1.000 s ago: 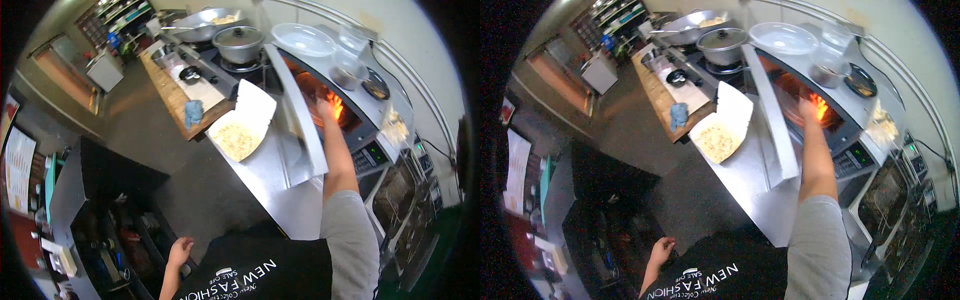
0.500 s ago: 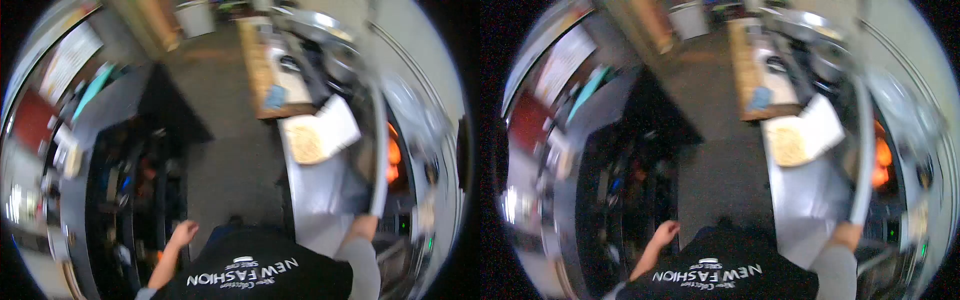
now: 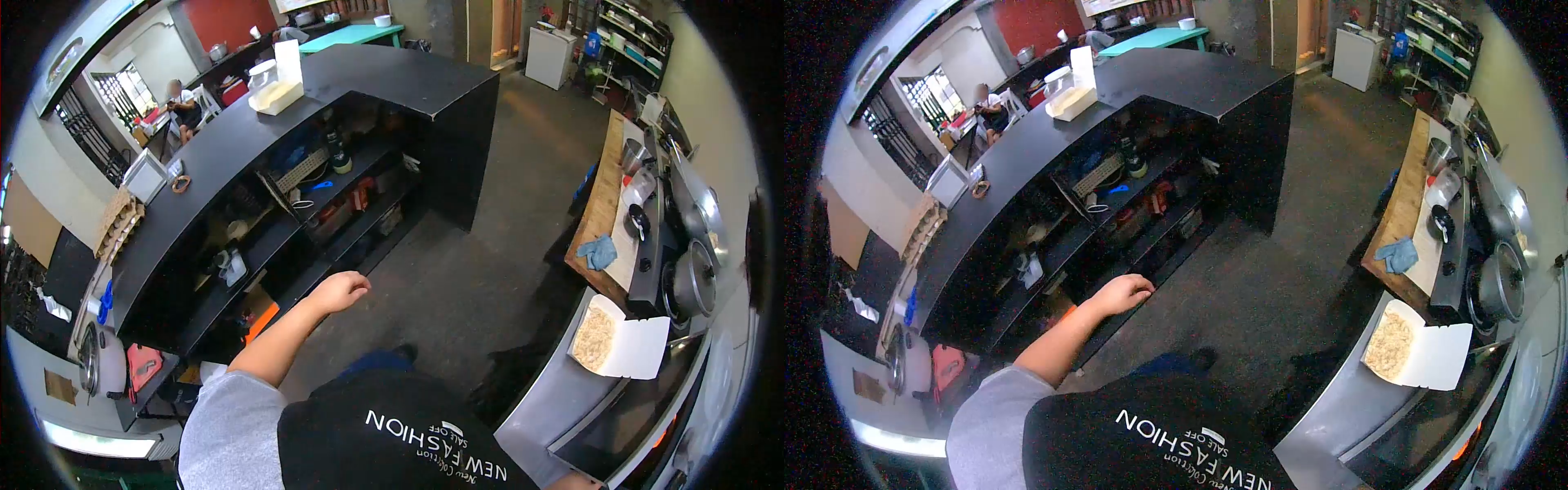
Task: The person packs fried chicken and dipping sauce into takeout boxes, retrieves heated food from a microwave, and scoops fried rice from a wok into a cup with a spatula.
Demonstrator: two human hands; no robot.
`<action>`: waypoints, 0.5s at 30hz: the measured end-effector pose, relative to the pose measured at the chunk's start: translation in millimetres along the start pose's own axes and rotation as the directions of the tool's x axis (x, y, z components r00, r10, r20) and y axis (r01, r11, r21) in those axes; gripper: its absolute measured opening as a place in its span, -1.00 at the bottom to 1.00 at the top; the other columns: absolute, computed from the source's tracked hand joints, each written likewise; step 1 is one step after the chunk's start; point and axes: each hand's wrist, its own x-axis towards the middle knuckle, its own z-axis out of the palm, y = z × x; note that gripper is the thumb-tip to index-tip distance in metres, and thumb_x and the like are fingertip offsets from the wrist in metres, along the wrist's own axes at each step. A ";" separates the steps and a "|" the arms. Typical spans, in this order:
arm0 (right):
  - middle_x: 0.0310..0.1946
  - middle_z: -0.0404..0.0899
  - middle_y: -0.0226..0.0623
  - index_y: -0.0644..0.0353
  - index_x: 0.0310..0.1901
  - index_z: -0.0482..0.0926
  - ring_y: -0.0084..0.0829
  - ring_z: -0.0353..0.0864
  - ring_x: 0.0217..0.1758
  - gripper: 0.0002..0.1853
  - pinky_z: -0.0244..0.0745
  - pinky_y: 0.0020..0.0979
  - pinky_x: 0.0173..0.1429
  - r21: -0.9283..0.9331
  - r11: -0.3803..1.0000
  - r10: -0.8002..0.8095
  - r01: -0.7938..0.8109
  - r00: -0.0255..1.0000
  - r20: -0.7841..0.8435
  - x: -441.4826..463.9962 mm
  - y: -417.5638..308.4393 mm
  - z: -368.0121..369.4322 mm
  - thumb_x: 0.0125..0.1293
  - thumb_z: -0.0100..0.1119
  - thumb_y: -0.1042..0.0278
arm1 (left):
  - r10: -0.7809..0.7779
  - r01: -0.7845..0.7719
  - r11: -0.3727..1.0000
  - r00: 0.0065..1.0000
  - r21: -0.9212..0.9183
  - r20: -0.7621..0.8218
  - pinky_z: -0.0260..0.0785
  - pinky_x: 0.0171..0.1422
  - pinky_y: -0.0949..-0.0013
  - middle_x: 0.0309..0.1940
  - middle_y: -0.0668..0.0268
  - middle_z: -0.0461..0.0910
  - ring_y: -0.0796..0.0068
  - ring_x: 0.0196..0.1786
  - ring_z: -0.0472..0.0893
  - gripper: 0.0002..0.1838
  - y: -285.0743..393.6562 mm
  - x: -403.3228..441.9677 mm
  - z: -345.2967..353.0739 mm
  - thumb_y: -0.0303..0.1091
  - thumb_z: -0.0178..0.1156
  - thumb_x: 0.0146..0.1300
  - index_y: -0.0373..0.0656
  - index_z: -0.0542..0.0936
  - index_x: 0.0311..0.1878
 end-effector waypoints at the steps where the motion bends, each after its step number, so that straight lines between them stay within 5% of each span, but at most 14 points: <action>1: 0.34 0.33 -0.08 0.17 0.36 0.31 -0.06 0.38 0.33 -0.31 0.38 -0.02 0.30 0.012 1.000 -0.003 0.003 1.000 0.004 -4.5 -3.4 -2.1 0.31 -0.09 -0.10 | -0.027 0.027 1.000 1.000 -0.014 0.009 0.44 0.14 0.14 -0.12 0.09 0.64 0.06 0.01 0.61 -0.78 -4.4 -3.6 0.8 -0.33 0.19 0.28 -0.21 0.65 -0.09; 10: 0.29 0.38 -0.07 0.22 0.33 0.35 -0.09 0.43 0.28 -0.39 0.40 -0.06 0.30 0.148 0.988 -0.048 0.039 0.997 0.056 -53.8 -65.8 -4.1 0.31 -0.09 0.05 | -0.048 0.064 0.992 0.989 0.107 -0.143 0.47 0.02 0.12 -0.25 0.10 0.61 0.03 -0.09 0.61 -0.85 -39.6 10.5 -28.9 -0.33 0.26 0.19 -0.21 0.66 -0.29; 14: 0.26 0.41 -0.07 0.25 0.31 0.37 -0.10 0.45 0.26 -0.42 0.41 -0.08 0.30 0.218 0.974 -0.078 0.057 0.993 0.092 -86.5 -111.0 1.0 0.31 -0.09 0.12 | -0.067 0.202 0.963 0.820 0.179 -0.568 0.44 -0.09 0.09 -0.36 0.08 0.57 0.01 -0.17 0.59 -0.71 -53.8 51.5 -116.2 -0.19 0.36 0.13 -0.24 0.61 -0.44; 15: 0.26 0.42 -0.07 0.26 0.31 0.37 -0.10 0.46 0.25 -0.42 0.41 -0.08 0.30 0.234 0.970 -0.087 0.061 0.991 0.101 -93.8 -119.7 1.0 0.31 -0.09 0.13 | 0.027 0.157 0.969 0.695 0.189 -0.718 0.43 -0.11 0.09 -0.37 0.07 0.56 0.00 -0.17 0.58 -0.69 -68.3 64.3 -142.0 -0.19 0.36 0.14 -0.27 0.59 -0.46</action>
